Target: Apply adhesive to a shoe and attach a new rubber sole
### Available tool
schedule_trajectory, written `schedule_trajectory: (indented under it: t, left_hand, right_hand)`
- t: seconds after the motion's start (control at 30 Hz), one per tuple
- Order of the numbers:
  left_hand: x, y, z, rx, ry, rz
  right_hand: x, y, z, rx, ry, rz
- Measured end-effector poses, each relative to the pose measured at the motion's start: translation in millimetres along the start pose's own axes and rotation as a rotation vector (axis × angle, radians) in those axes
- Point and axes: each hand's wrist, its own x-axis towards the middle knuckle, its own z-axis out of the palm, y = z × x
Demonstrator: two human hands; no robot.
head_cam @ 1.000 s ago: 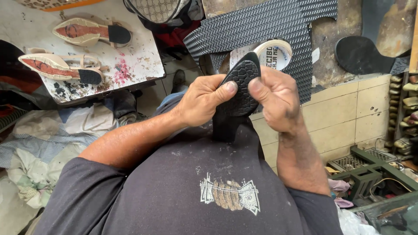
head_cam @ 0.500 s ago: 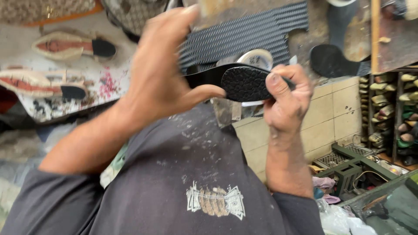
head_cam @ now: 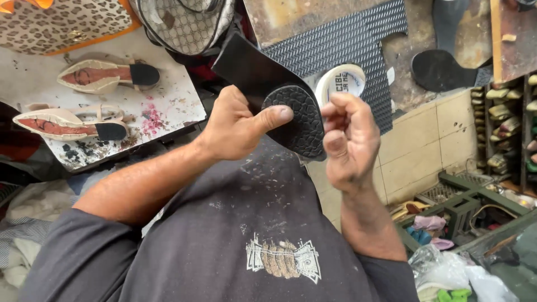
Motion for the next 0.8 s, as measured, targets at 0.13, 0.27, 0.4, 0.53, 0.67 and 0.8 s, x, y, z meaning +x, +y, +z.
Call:
schedule_trajectory:
  t: [0.13,0.27,0.4,0.53,0.67,0.8]
  left_hand:
    - [1.1,4.5,-5.6,0.036,-0.101,-0.046]
    - [4.5,11.5,-12.5,0.161,-0.293,0.064]
    - [1.4,26.3,9.7,0.323,-0.52,0.072]
    - [1.9,57.4,36.5,0.694,-0.513,-0.098]
    - [-27.5,11.4,64.3,0.701,-0.221,0.383]
    - [-30.3,3.1,90.8,1.018,-0.318,0.315]
  right_hand:
    - [14.0,-8.6,0.1,0.048,-0.15,0.019]
    - [10.0,-3.6,-14.2,0.128,-0.251,0.121]
    - [15.5,-6.0,-26.6,0.094,-0.404,0.068]
    - [-15.2,2.9,-34.5,-0.146,-0.245,-0.042]
    - [-57.5,53.3,-47.4,0.47,0.326,0.296]
    - [-67.3,11.3,-118.3,-0.006,-0.26,0.454]
